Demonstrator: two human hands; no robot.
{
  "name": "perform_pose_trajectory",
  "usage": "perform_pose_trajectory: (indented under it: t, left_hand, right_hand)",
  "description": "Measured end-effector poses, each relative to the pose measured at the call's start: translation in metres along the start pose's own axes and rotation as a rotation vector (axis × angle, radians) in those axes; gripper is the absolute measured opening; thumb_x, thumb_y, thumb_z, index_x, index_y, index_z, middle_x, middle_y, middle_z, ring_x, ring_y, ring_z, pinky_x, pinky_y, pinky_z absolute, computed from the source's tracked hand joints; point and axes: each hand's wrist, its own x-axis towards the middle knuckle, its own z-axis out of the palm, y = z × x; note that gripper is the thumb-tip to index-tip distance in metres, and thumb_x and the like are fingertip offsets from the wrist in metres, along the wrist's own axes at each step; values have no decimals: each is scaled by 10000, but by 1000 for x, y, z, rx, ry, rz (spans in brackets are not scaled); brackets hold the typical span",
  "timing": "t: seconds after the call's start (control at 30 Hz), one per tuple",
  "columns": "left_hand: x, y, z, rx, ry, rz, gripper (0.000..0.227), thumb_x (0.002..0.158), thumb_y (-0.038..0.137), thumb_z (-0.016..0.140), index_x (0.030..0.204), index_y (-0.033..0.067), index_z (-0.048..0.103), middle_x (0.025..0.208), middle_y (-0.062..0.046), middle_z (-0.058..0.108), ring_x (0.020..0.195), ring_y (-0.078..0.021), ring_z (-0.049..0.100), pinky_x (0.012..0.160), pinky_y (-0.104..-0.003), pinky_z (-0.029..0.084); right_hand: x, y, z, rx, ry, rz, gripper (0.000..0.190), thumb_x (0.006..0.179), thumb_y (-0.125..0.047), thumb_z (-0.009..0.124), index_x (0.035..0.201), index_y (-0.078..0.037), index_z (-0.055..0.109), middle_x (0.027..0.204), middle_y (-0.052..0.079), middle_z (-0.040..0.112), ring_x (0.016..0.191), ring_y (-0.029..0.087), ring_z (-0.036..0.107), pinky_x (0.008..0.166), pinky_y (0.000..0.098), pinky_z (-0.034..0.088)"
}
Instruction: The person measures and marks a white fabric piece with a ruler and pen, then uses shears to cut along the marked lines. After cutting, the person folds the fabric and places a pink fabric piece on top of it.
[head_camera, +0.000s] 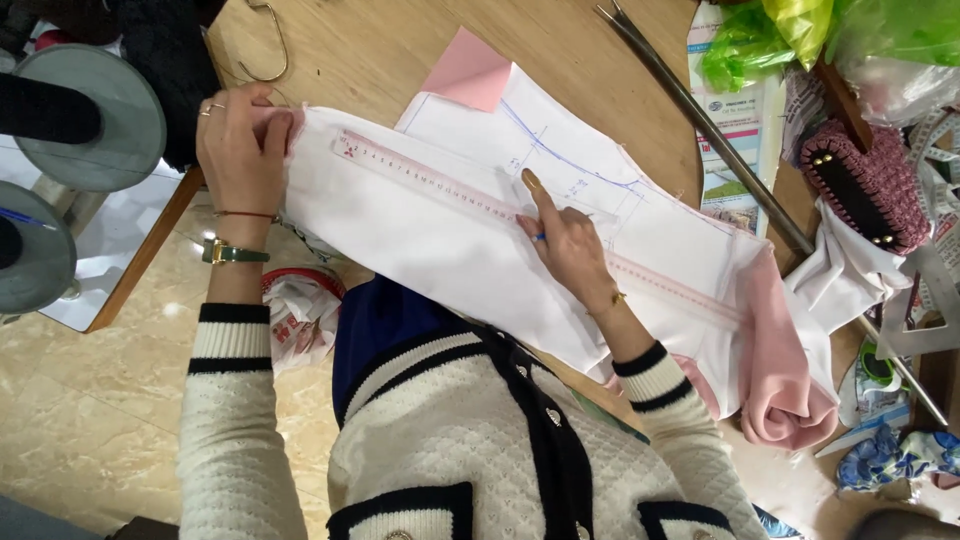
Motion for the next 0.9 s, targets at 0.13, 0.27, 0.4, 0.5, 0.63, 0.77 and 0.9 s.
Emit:
perform_pose_trajectory:
  t: [0.13, 0.27, 0.4, 0.5, 0.63, 0.77, 0.9]
  left_hand:
    - [2, 24, 6, 251, 88, 36, 143, 965, 59, 793, 1043, 55, 673, 1154, -127, 589, 1091, -344, 516, 864, -495, 415]
    - [-29, 39, 38, 459, 67, 64, 185, 1086, 281, 629, 1129, 130, 727, 1239, -57, 633, 1288, -304, 470, 1098, -559, 230]
    - [-61, 47, 58, 560, -80, 23, 489, 1156, 472, 546, 1473, 108, 624, 1508, -42, 618, 1528, -298, 324, 1169, -677, -20]
    - [-59, 64, 50, 430, -106, -9, 521, 1175, 410, 533, 1522, 24, 583, 1568, -123, 592, 1557, -349, 261, 1112, -764, -80]
    - [-62, 56, 60, 433, -65, 36, 619, 1209, 533, 375, 1539, 48, 574, 1554, -150, 608, 1567, -347, 241, 1102, -770, -99]
    - [-57, 61, 59, 503, -27, 76, 642, 1213, 558, 306, 1553, 81, 570, 1526, -144, 640, 1569, -342, 259, 1101, -750, -86]
    - [-53, 61, 64, 514, 42, 128, 726, 1243, 609, 231, 1456, 83, 686, 1491, -150, 687, 1556, -342, 334, 1101, -736, -58]
  right_hand:
    - [14, -2, 19, 48, 5, -11, 534, 1119, -293, 529, 1580, -78, 363, 634, 61, 530, 580, 241, 524, 595, 418, 489]
    - [27, -4, 30, 2, 118, -86, 543, 1085, -382, 550, 1530, -100, 419, 787, 45, 645, 672, 194, 570, 673, 334, 487]
    - [13, -5, 16, 31, 65, 41, 677, 964, -494, 715, 1448, -86, 474, 988, 113, 676, 940, 243, 653, 878, 357, 531]
    - [-20, 1, -7, 26, 152, 74, 746, 916, -410, 780, 1496, -83, 444, 981, 93, 648, 952, 234, 623, 882, 348, 507]
    - [-93, 57, 15, 9, 263, 162, 790, 876, -392, 833, 1486, -14, 502, 961, 110, 628, 925, 265, 595, 867, 385, 498]
    - [-129, 83, -12, -70, 275, 215, 821, 877, -386, 836, 1505, -2, 474, 976, 99, 648, 931, 256, 590, 836, 372, 496]
    - [-146, 100, -33, -170, 292, 193, 732, 838, -429, 864, 1352, 15, 588, 954, 97, 678, 910, 283, 617, 805, 403, 506]
